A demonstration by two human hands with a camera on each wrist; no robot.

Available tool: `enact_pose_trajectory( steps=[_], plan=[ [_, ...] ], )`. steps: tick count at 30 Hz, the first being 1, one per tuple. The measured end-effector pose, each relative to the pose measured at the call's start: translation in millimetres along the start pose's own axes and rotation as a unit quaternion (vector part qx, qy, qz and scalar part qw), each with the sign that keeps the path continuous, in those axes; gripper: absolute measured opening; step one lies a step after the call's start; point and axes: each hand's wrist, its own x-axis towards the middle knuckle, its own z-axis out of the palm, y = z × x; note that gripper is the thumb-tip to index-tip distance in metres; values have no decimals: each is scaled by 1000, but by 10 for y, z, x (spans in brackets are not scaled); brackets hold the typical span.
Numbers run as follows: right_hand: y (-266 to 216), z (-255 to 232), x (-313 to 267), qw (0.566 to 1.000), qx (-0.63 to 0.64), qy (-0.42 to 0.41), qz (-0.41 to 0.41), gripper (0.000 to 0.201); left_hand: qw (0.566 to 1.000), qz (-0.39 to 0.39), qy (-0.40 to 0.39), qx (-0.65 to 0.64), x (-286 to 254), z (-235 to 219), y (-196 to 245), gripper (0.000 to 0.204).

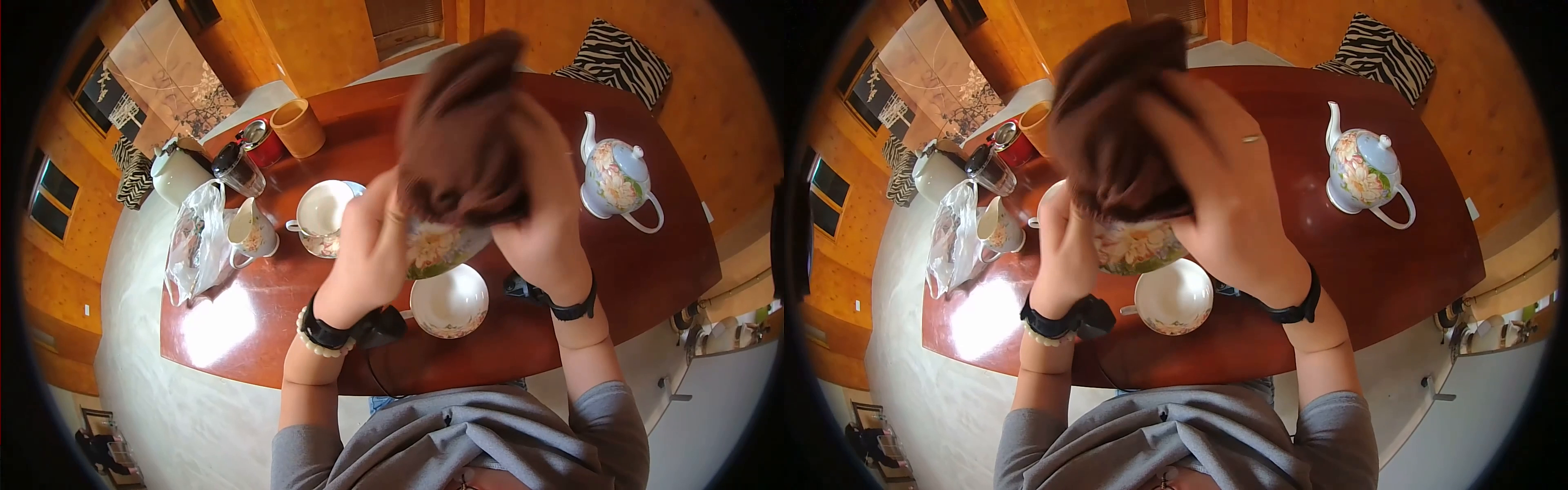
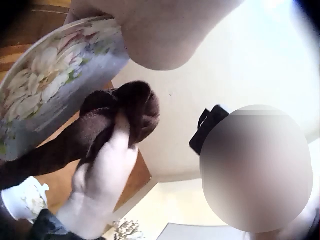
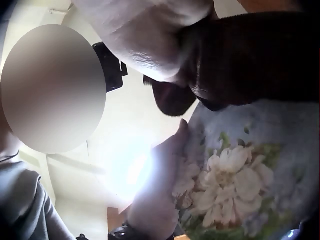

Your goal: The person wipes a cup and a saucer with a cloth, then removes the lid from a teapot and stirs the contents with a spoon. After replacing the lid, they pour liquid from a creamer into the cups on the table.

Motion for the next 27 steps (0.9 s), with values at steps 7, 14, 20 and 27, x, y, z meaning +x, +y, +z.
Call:
enact_pose_trajectory(
  steps=[7, 14, 20, 27],
  plan=[
    [150, -45, 38, 982, 155, -65, 81, 53, 986, 159, 28, 39, -19, 18, -90, 34],
    [370, 330, -31, 900, 371, 75, 215, 29, 964, 95, 204, -142, -88, 182, -196, 52],
    [475, 86, -9, 952, 237, 68, 181, 30, 980, 3, 26, -197, 47, -6, -32, 31],
    [196, 76, -6, 960, 227, 59, 153, 34, 986, 5, 150, -74, 21, 116, -44, 23]
  ],
)
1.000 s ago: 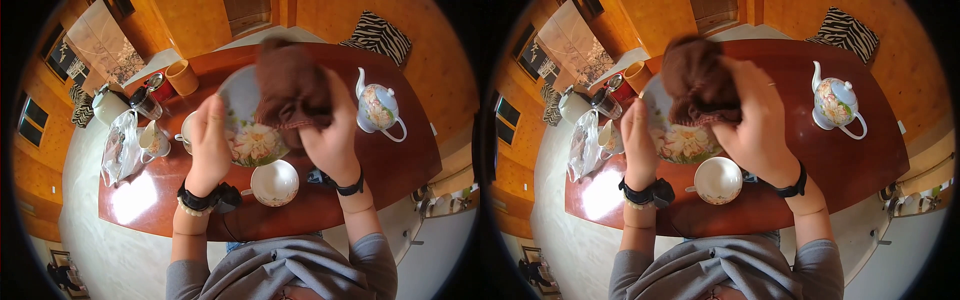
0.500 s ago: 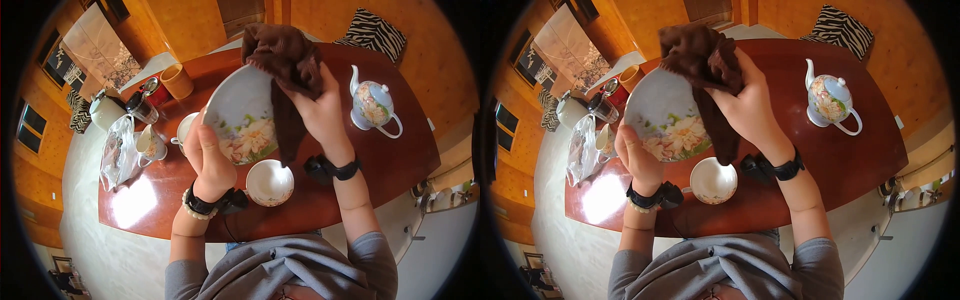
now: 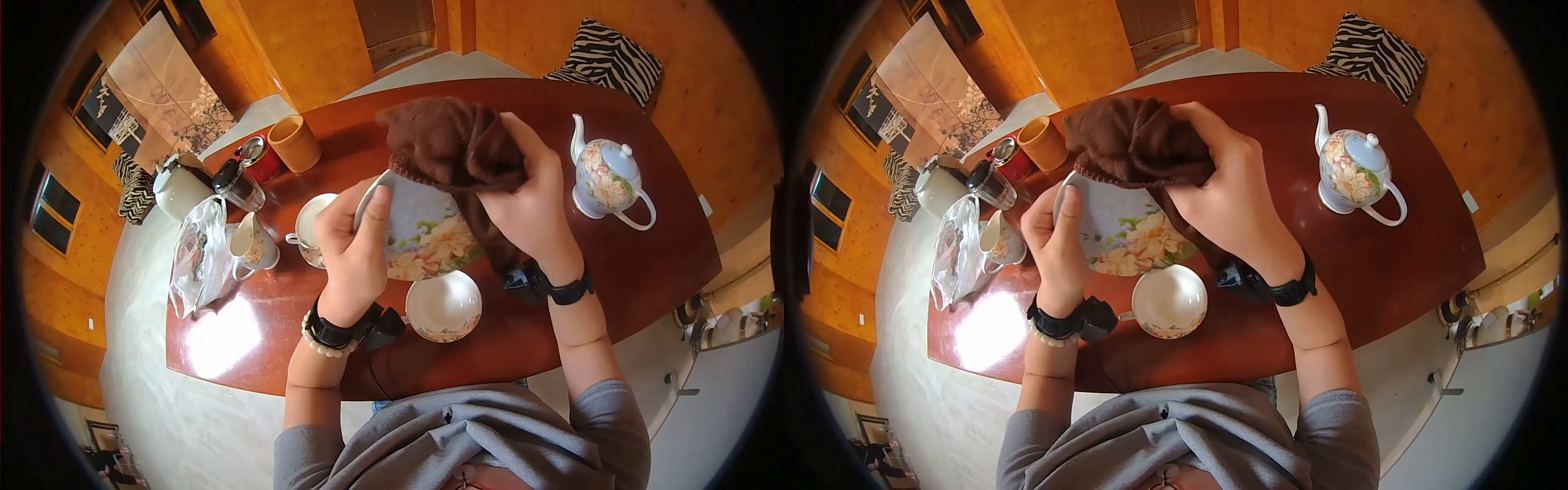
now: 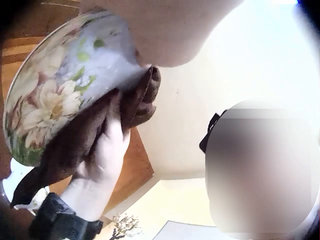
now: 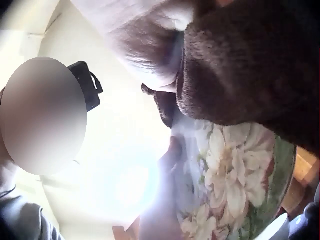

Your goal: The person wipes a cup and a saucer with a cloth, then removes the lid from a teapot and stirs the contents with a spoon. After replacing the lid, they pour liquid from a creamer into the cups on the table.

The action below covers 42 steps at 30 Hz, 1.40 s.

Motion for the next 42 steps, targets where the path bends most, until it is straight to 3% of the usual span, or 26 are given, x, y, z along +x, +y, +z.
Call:
enact_pose_trajectory(
  steps=[3, 5, 6, 8, 9, 11, 13, 16, 17, 20, 21, 25, 28, 32, 34, 37, 39, 42],
  plan=[
    [259, 141, -86, 996, 55, 37, 54, 34, 997, 38, 68, 5, -12, -87, -119, 27],
    [324, 274, -126, 988, 111, 63, 90, 33, 990, 42, 122, -59, -11, -98, -155, 28],
    [315, 366, -146, 974, 176, 99, 104, 32, 982, 44, 159, -88, 2, -58, -137, 28],
    [241, 560, -164, 929, 301, 172, 133, 30, 978, 57, 151, -132, 5, -6, -89, 26],
    [284, 557, -158, 935, 293, 157, 125, 30, 975, 64, 145, -155, 10, 4, -77, 27],
    [440, 456, -140, 955, 252, 105, 117, 35, 992, 85, 57, -77, 97, -54, -138, 30],
    [469, 239, -52, 982, 153, 68, 85, 37, 1000, 23, 19, -8, 69, -37, 17, 39],
    [404, 2, 28, 997, 68, 38, 30, 27, 990, -81, -93, -66, 145, -125, 61, 39],
    [355, 2, 34, 998, 55, 36, 25, 30, 993, -88, -47, -67, 125, -90, -12, 34],
    [246, 1, 1, 999, 23, 26, 19, 36, 992, -100, -18, -70, 157, -130, -41, 31],
    [236, -5, -8, 999, 19, 20, 20, 35, 994, -72, -15, -81, 183, -106, 4, 33],
    [215, -78, -6, 999, -16, -41, 11, 36, 991, -103, -90, -9, 159, -247, 33, 35],
    [77, -87, 36, 995, -18, -97, 19, 38, 994, -41, -86, 52, 93, -121, 58, 36],
    [53, -62, -1, 998, -23, -54, 8, 39, 988, -62, -100, 102, 105, -173, 53, 38],
    [162, -21, -46, 998, -46, -2, -30, 39, 994, -52, -63, 75, 77, -171, -14, 39],
    [226, -6, -16, 999, 15, -18, 30, 35, 999, -39, 35, 7, 53, -131, -101, 42],
    [259, 126, -54, 992, 115, 24, 44, 32, 992, -28, 98, -76, 54, -59, -111, 45],
    [193, 312, -148, 978, 181, 65, 81, 27, 979, -12, 124, -164, 24, -119, -205, 41]
  ],
)
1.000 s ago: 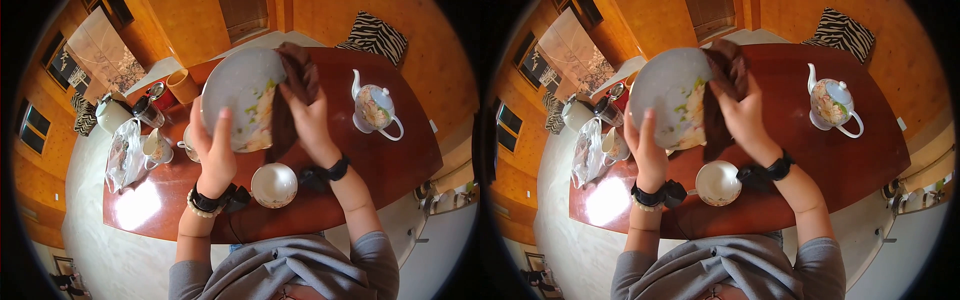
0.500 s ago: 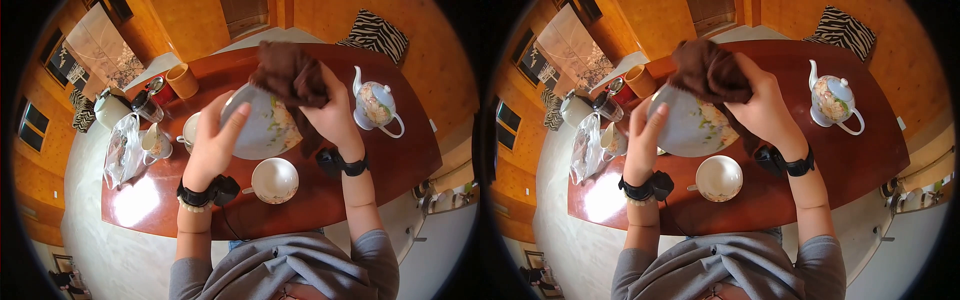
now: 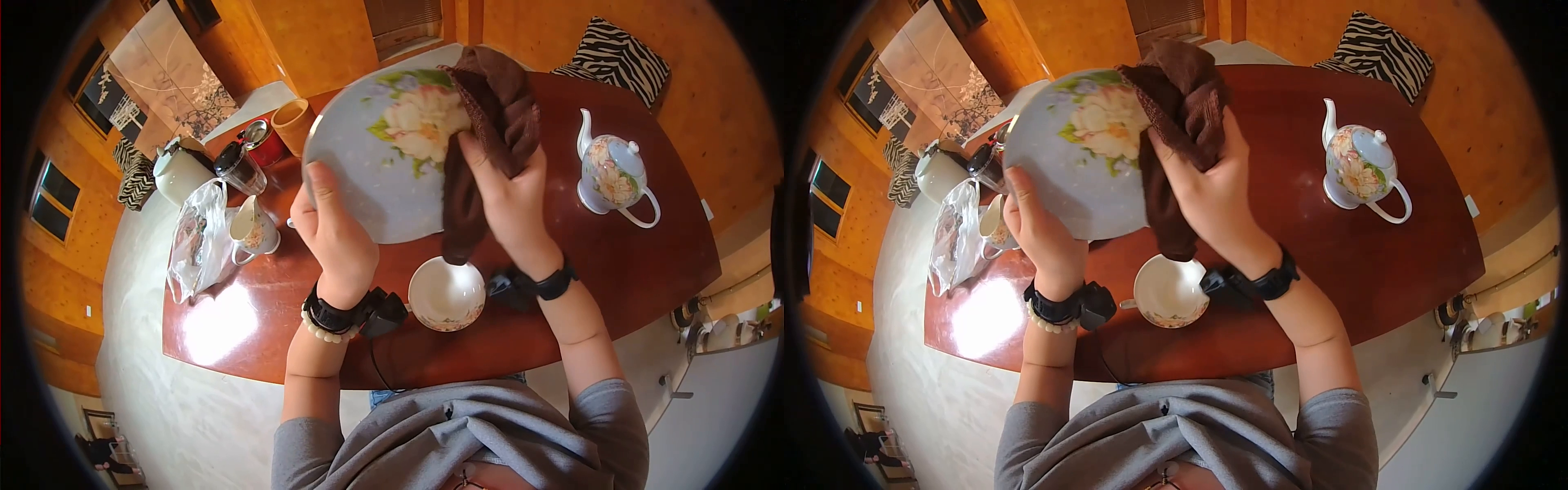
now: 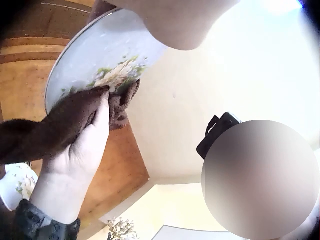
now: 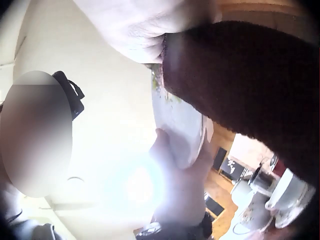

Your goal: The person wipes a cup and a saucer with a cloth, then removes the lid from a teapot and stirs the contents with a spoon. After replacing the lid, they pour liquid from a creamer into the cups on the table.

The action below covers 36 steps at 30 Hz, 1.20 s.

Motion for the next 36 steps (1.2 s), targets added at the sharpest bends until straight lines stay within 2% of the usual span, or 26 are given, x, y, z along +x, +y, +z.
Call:
enact_pose_trajectory(
  steps=[3, 4, 6, 8, 10, 11, 12, 14, 18, 20, 21, 22, 24, 25, 28, 30, 31, 33, 34, 36],
  plan=[
    [45, 134, -170, 997, 69, 14, 42, 28, 998, 14, 49, -43, -53, 61, 4, 45],
    [60, 182, -174, 995, 84, 43, 25, 29, 996, 17, 68, -51, -69, 74, 3, 47],
    [81, 275, -176, 989, 111, 98, -6, 29, 998, 39, 38, 27, -62, 86, -45, 47],
    [166, 47, -27, 994, 72, 66, 37, 29, 999, -4, -28, 26, -30, 50, -27, 47],
    [132, -117, 144, 998, 53, 26, 7, 28, 984, -109, -128, -58, 58, 9, 106, 49],
    [101, -225, 198, 998, -48, 16, -29, 27, 977, -141, -116, -109, 87, 54, 151, 45],
    [40, -284, 250, 995, -67, -7, -72, 26, 979, -136, -140, -67, 129, 10, 137, 45],
    [22, -455, 282, 987, -136, -55, -65, 31, 976, -126, -174, -23, 183, -42, 161, 41],
    [-180, -448, 233, 965, -202, -135, -103, 42, 972, -84, -215, 48, 152, 75, 192, 29],
    [-244, -357, 208, 953, -226, -166, -111, 47, 964, -46, -212, 152, 94, 99, 161, 29],
    [-260, -342, 204, 956, -214, -162, -122, 46, 966, -57, -209, 138, 85, 85, 144, 29],
    [-228, -326, 187, 964, -203, -130, -114, 43, 968, -67, -205, 125, 72, 67, 121, 30],
    [-108, -293, 163, 976, -180, -65, -103, 38, 973, -24, -168, 154, 42, 40, 102, 30],
    [-68, -286, 163, 980, -170, -61, -84, 37, 974, -1, -150, 169, 34, 34, 98, 31],
    [56, -203, 135, 992, -118, -9, -52, 30, 999, 6, -13, 37, 20, 128, 52, 30],
    [173, 20, 48, 994, -53, 76, -64, 21, 1000, 22, 3, -3, 6, 108, -6, 35],
    [262, 43, -53, 992, -81, 86, -44, 25, 999, 33, 13, -12, 0, 118, -40, 38],
    [242, 226, -130, 994, 17, 85, -59, 38, 998, 48, 27, -5, -15, 118, -69, 47],
    [189, 280, -193, 994, 53, 83, -36, 43, 998, 48, 21, -31, -13, 128, -72, 45],
    [247, 236, -162, 996, 11, 85, -38, 41, 996, 45, 6, -79, -3, 140, -82, 40]
  ],
)
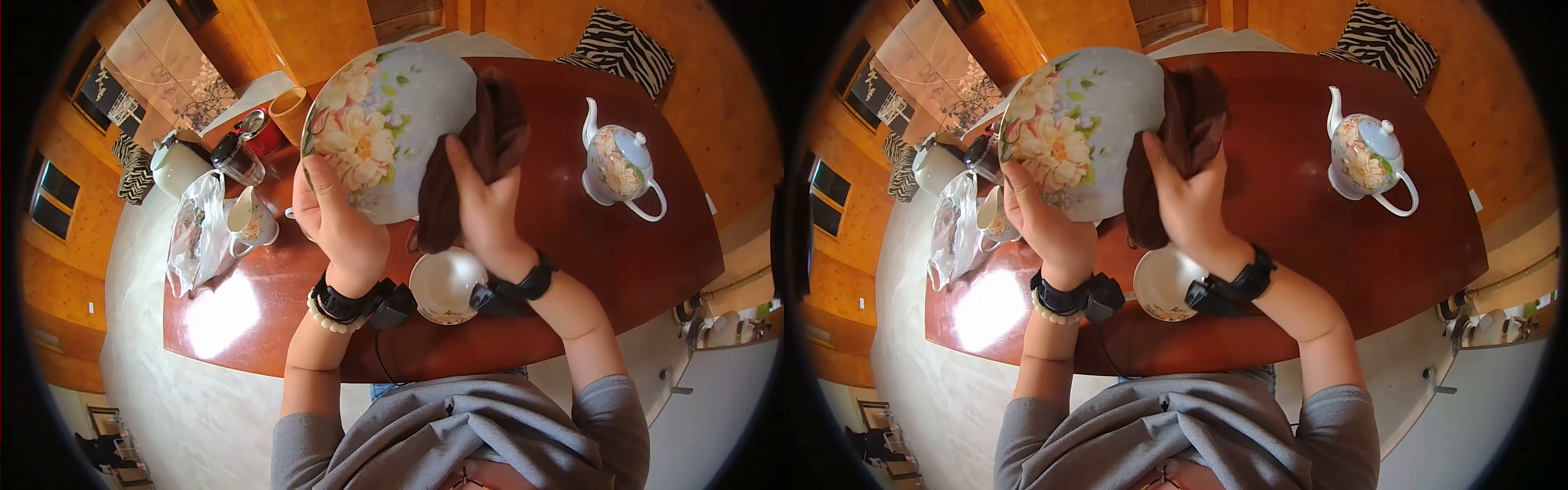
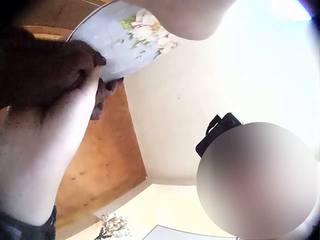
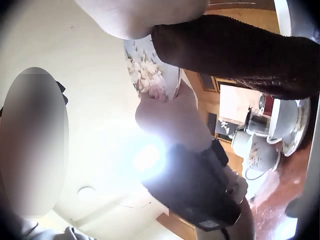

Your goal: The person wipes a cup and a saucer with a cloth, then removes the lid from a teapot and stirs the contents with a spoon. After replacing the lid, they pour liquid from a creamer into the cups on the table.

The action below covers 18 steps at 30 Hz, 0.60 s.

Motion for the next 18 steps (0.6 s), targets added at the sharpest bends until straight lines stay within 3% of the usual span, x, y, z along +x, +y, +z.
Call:
enact_pose_trajectory(
  steps=[3, 7, 10, 14, 18],
  plan=[
    [14, -253, 234, 995, -82, -57, -4, 38, 998, -31, 1, -46, 52, -22, -38, 30],
    [-161, -491, 529, 980, -140, -87, -109, 31, 973, -166, -144, -76, 186, -105, 74, 28],
    [-345, -655, 556, 957, -222, -158, -100, 36, 950, -165, -238, 119, 223, -164, 143, 27],
    [-449, -586, 516, 936, -266, -173, -151, 42, 926, -216, -264, 162, 171, -50, 232, 25],
    [-144, -475, 427, 987, -116, -72, -88, 39, 954, -166, -183, 170, 104, -15, 207, 25]
  ],
)
